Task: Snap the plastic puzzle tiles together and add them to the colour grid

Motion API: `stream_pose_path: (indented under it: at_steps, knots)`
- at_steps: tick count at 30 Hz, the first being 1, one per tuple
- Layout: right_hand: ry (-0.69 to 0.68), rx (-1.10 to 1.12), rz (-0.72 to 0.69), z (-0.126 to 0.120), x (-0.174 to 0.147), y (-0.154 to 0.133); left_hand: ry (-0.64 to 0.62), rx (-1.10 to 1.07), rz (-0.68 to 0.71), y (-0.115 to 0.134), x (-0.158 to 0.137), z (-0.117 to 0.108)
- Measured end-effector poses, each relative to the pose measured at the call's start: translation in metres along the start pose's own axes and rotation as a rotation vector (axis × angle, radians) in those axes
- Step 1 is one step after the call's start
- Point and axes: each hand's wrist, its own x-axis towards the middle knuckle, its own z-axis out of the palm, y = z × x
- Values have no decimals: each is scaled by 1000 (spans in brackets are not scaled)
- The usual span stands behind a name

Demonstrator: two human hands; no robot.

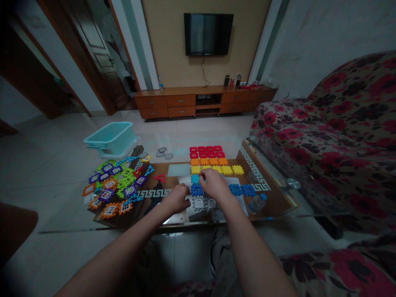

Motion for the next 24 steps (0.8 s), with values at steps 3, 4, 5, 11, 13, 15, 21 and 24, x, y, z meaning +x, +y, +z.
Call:
stream_pose_path:
  at_steps: [3,4,5,11,13,15,21,24]
  knots:
    - [-4,6,3,-1,-1,0,-8,-7,17,-2,1,0]
    - [-6,7,6,-1,-1,0,-10,-10,25,-2,2,-1]
    - [-7,8,9,-1,-1,-1,-11,-12,31,-2,2,-2]
    - [-15,15,-3,-1,-1,-2,-13,-16,68,-2,1,-4]
    - [-17,13,-3,0,-1,-2,-7,-17,79,-2,1,-4]
    - [-21,11,-1,0,-1,-2,-1,-17,85,-2,1,-3]
    - [-44,-3,9,0,0,-2,-2,-21,97,-3,2,1]
    - [-45,-9,9,0,-1,-2,0,-23,98,-3,2,1]
